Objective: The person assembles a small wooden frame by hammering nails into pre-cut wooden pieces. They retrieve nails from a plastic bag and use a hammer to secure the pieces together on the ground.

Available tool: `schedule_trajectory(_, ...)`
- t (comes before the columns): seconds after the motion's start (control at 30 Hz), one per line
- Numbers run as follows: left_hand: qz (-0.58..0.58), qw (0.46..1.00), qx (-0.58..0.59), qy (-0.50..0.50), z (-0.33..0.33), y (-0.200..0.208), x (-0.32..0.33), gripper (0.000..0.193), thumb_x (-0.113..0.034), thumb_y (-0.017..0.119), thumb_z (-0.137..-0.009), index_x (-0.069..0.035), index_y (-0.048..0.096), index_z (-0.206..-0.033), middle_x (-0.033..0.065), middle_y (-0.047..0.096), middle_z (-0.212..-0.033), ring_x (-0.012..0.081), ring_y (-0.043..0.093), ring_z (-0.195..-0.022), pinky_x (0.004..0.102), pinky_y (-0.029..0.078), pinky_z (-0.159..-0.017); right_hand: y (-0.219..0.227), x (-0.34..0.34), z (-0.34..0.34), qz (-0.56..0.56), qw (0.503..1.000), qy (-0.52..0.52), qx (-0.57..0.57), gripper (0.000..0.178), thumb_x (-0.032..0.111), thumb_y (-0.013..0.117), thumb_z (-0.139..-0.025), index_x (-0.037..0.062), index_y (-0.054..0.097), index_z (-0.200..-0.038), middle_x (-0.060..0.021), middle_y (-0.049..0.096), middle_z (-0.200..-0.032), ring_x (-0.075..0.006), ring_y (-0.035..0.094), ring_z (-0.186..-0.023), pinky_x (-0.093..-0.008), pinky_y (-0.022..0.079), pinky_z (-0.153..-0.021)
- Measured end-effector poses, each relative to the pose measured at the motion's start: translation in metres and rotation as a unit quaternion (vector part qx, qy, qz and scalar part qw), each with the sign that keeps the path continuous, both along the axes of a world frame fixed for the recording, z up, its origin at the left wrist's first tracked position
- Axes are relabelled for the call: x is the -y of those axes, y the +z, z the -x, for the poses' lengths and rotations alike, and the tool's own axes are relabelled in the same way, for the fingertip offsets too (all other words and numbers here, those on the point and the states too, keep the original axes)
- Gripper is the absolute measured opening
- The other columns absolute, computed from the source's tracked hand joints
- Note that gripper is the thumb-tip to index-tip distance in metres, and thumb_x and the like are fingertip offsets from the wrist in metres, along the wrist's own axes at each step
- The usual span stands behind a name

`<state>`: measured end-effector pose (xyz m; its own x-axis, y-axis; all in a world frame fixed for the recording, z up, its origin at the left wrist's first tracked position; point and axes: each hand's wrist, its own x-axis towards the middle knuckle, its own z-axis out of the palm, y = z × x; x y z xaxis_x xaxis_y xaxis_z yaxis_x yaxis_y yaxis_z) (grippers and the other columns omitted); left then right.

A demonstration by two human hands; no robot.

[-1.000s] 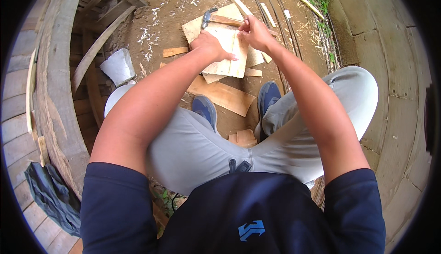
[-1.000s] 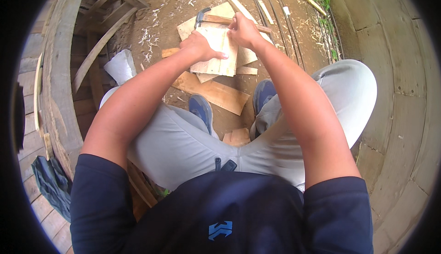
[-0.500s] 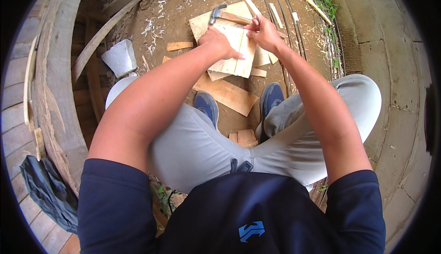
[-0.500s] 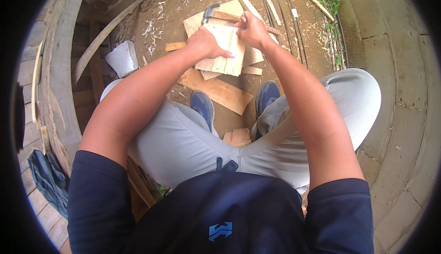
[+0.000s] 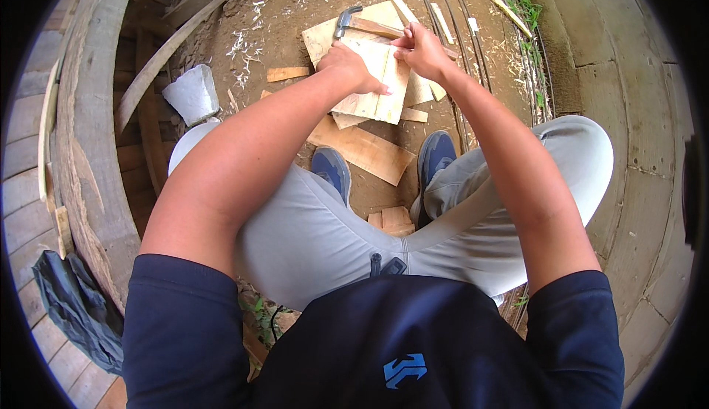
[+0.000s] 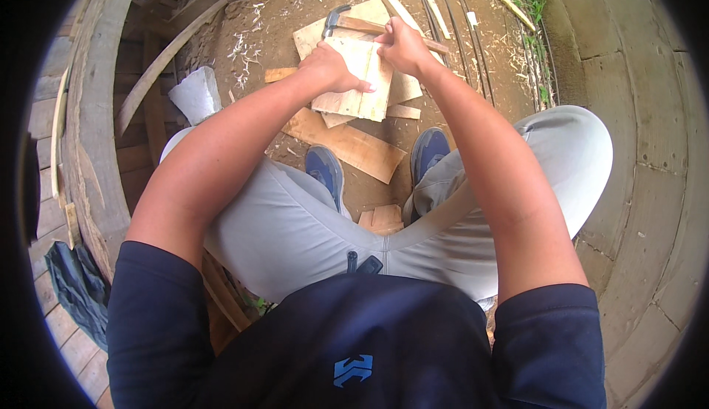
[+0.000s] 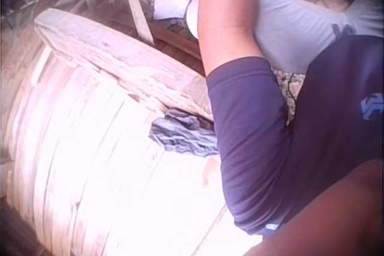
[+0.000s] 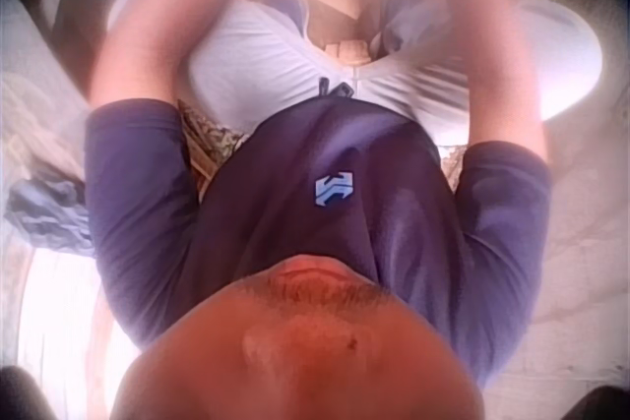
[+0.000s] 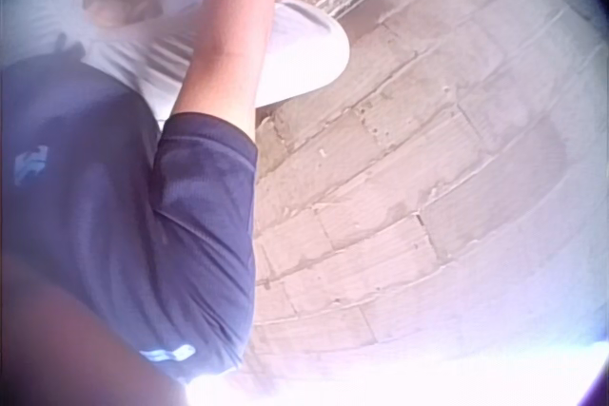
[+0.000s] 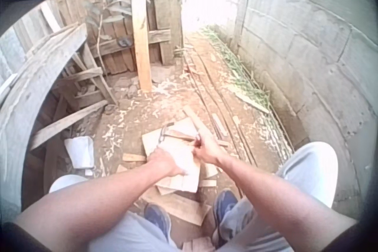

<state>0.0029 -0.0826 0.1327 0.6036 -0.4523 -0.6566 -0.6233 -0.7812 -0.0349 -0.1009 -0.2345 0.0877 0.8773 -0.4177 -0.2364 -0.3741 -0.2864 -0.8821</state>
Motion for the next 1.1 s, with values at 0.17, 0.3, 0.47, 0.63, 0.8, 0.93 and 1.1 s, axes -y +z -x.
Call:
schedule_trajectory(0.17, 0.016, 1.000, 0.004, 0.004, 0.005, 0.006, 0.003, 0.147, -0.083, 0.082, -0.054, 0.016, 0.029, -0.149, 0.0180, 0.056, -0.141, 0.0243, 0.063, -0.126, 0.0330, 0.054, -0.098, -0.004, -0.001, 0.003, 0.025, 0.999, -0.031, -0.004, 0.031, 0.001, 0.070, -0.086, 0.0056, 0.043, -0.101, -0.0179, 0.070, -0.113, -0.0293, 0.067, -0.110, -0.0396, 0.053, -0.093)
schedule_trajectory(0.3, 0.015, 1.000, -0.011, -0.016, 0.001, 0.010, -0.001, 0.144, -0.083, 0.082, -0.056, 0.020, 0.033, -0.144, 0.0252, 0.055, -0.141, 0.0319, 0.061, -0.127, 0.0393, 0.053, -0.101, -0.006, -0.027, 0.005, 0.087, 0.982, -0.160, -0.056, 0.039, 0.011, 0.076, -0.082, -0.0002, 0.049, -0.108, -0.0240, 0.063, -0.119, -0.0345, 0.062, -0.116, -0.0426, 0.050, -0.099)
schedule_trajectory(0.47, 0.027, 1.000, -0.013, -0.008, 0.005, 0.014, -0.002, 0.144, -0.085, 0.080, -0.056, 0.021, 0.034, -0.143, 0.0254, 0.054, -0.142, 0.0321, 0.060, -0.129, 0.0394, 0.052, -0.101, -0.017, -0.058, 0.023, -0.055, 0.926, -0.352, -0.129, 0.090, 0.032, 0.085, -0.073, -0.0186, 0.037, -0.129, -0.0346, 0.053, -0.125, -0.0396, 0.056, -0.122, -0.0428, 0.044, -0.108)
schedule_trajectory(0.63, 0.036, 0.999, -0.001, -0.001, 0.001, 0.002, -0.010, 0.142, -0.084, 0.078, -0.060, 0.019, 0.033, -0.145, 0.0263, 0.052, -0.144, 0.0332, 0.057, -0.131, 0.0409, 0.052, -0.103, -0.007, -0.076, 0.036, -0.124, 0.931, -0.328, -0.099, 0.101, 0.036, 0.087, -0.072, -0.0194, 0.030, -0.133, -0.0356, 0.054, -0.128, -0.0368, 0.058, -0.122, -0.0395, 0.045, -0.107)
schedule_trajectory(0.8, 0.045, 0.998, 0.004, -0.041, 0.004, -0.002, -0.008, 0.138, -0.084, 0.075, -0.065, 0.014, 0.029, -0.150, 0.0272, 0.050, -0.144, 0.0353, 0.056, -0.132, 0.0432, 0.051, -0.104, -0.024, -0.065, 0.044, -0.146, 0.937, -0.303, -0.096, 0.100, 0.034, 0.087, -0.070, -0.0197, 0.030, -0.132, -0.0352, 0.054, -0.127, -0.0356, 0.060, -0.119, -0.0380, 0.049, -0.102)
schedule_trajectory(0.93, 0.042, 0.999, 0.021, -0.002, 0.009, 0.000, -0.012, 0.139, -0.086, 0.075, -0.062, 0.008, 0.028, -0.153, 0.0279, 0.049, -0.145, 0.0358, 0.056, -0.132, 0.0438, 0.050, -0.104, -0.013, -0.075, 0.044, -0.140, 0.946, -0.284, -0.067, 0.100, 0.031, 0.088, -0.070, -0.0193, 0.027, -0.132, -0.0333, 0.055, -0.124, -0.0344, 0.060, -0.118, -0.0377, 0.050, -0.100)
schedule_trajectory(1.1, 0.108, 0.992, -0.004, 0.067, 0.008, -0.014, -0.036, 0.153, -0.092, 0.074, -0.054, 0.001, 0.012, -0.158, 0.0257, 0.039, -0.153, 0.0369, 0.044, -0.141, 0.0459, 0.042, -0.112, 0.006, -0.080, 0.041, -0.156, 0.947, -0.269, -0.075, 0.099, 0.029, 0.088, -0.071, -0.0182, 0.025, -0.131, -0.0332, 0.054, -0.125, -0.0343, 0.060, -0.118, -0.0379, 0.050, -0.101)
